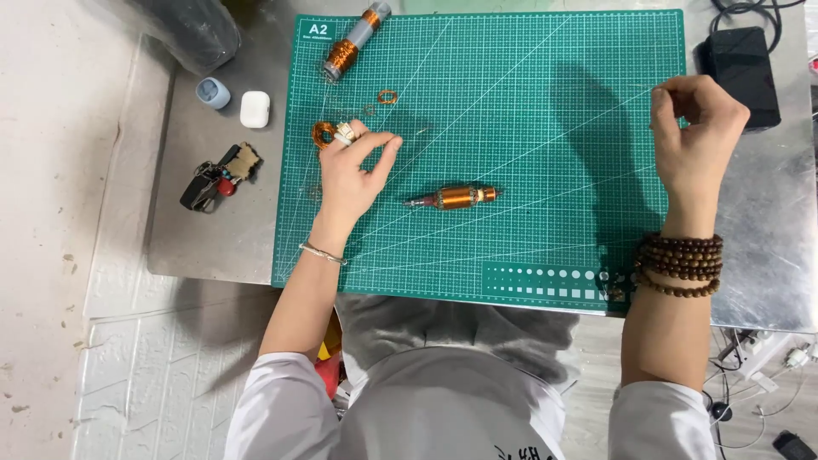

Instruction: Winding thin copper wire around a small cylindrical core on a green cutting mat.

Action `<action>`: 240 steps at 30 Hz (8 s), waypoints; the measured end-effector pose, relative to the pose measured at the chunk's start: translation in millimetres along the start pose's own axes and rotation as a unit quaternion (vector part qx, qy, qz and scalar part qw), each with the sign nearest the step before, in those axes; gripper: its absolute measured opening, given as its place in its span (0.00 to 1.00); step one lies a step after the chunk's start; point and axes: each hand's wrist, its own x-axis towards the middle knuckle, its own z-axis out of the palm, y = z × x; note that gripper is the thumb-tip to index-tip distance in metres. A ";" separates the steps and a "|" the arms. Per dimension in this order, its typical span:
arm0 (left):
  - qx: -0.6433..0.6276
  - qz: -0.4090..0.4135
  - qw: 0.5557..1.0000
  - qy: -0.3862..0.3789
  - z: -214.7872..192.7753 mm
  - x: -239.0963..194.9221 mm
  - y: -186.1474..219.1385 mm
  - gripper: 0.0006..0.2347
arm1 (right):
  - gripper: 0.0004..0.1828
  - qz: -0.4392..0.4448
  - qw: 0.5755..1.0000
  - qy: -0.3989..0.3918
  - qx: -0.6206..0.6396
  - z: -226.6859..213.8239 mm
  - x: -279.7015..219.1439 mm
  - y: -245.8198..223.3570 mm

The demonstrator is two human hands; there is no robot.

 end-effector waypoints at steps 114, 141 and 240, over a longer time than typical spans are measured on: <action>0.039 0.117 0.980 -0.157 35.6 17.7 10.3 0.05 | 0.30 -0.024 0.937 -0.346 -0.042 51.8 3.0 -40.2; 0.044 0.074 0.973 -0.216 44.1 12.9 6.3 0.07 | 0.15 -0.119 0.942 -0.313 0.002 48.4 1.2 -31.4; -0.178 -0.013 0.982 -0.064 41.0 18.6 46.8 0.03 | 0.05 0.138 0.920 -0.223 0.290 63.1 -11.0 -92.2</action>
